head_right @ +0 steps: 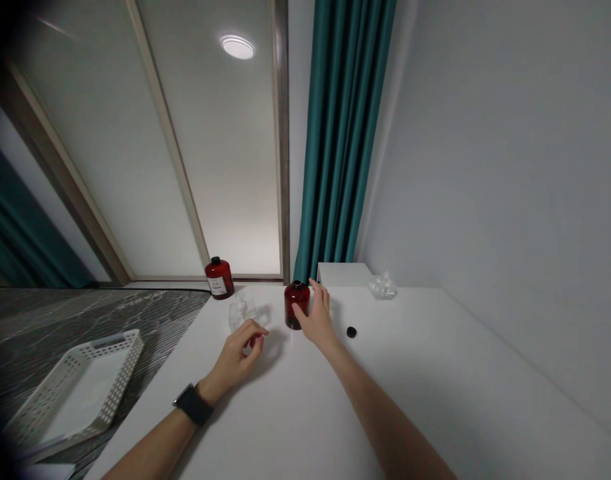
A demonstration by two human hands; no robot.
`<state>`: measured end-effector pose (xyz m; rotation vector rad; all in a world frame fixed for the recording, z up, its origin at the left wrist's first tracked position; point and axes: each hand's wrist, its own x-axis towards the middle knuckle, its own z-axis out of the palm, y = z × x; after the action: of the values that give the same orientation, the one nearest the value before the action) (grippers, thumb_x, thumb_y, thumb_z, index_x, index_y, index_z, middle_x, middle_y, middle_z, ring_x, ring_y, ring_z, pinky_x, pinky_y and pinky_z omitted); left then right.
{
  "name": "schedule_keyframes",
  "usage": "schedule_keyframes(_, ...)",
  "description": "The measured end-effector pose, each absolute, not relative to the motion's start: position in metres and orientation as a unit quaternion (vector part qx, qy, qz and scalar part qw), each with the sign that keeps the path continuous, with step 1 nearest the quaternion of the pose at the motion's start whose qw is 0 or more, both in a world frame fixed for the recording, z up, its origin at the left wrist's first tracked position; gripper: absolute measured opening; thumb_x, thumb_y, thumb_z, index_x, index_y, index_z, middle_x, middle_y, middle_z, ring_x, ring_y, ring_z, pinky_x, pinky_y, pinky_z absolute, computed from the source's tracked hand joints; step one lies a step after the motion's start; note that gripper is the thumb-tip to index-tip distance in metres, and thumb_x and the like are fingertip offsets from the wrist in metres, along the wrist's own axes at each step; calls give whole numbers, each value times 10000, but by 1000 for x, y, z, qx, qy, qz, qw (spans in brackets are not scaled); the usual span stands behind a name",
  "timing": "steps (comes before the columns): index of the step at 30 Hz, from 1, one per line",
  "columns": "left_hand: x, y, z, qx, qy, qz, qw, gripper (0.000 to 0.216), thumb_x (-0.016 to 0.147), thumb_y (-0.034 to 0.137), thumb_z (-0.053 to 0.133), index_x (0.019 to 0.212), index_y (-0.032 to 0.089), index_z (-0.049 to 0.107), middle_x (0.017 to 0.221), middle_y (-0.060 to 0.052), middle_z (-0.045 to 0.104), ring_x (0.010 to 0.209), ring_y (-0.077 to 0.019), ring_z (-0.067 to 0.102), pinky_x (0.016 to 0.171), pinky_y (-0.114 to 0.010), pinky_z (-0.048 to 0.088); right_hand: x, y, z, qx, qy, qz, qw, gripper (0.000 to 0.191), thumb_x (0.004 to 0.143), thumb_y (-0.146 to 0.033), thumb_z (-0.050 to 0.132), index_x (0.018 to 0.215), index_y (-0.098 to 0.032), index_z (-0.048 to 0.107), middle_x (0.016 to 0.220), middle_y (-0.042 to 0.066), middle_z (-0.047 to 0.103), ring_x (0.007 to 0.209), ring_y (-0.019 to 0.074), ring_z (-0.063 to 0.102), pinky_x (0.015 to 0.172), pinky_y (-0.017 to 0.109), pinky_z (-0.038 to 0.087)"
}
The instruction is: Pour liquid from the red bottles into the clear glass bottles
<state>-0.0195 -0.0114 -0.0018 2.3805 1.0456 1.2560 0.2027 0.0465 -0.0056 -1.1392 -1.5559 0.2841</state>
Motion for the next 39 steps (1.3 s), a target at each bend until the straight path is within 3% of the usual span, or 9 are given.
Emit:
schedule_keyframes(6,-16,-12,-4,819,360,426,139,175,933,136,434,944,177,604,805,-20,543,674,-147,535,555,-233,391,200,59,-12,-488,-657,178,547,798,816,-314,679,1508,-226,291,1405,165,525,1316,311,507,1128,566,370)
schedule_keyframes(15,-14,-9,-8,818,366,420,144,211,894,122,472,1063,183,584,849,-22,569,708,-161,547,639,-275,447,197,42,1,-479,-649,232,544,799,764,-272,681,1486,-208,346,1362,152,571,1190,274,602,1095,503,429)
schedule_keyframes(22,-11,-10,-9,805,364,432,179,700,810,198,679,1429,223,353,1227,-117,555,1012,-244,579,890,-431,511,195,0,9,-457,-643,298,537,852,756,-245,698,1506,-260,294,1339,113,574,1171,259,605,1111,519,405)
schedule_keyframes(29,-11,-12,-6,810,331,422,238,994,760,385,822,1540,260,217,1459,-176,429,1337,-366,451,1090,-579,410,188,-32,2,-433,-634,343,542,876,746,-194,712,1507,-294,288,1381,99,546,1241,258,573,1146,517,373)
schedule_keyframes(39,-6,-17,0,822,323,396,253,997,740,431,849,1527,255,263,1504,-184,382,1402,-384,364,1174,-640,282,192,-36,-7,-399,-639,380,537,803,797,-206,701,1496,-309,320,1440,106,508,1330,268,513,1163,548,366)
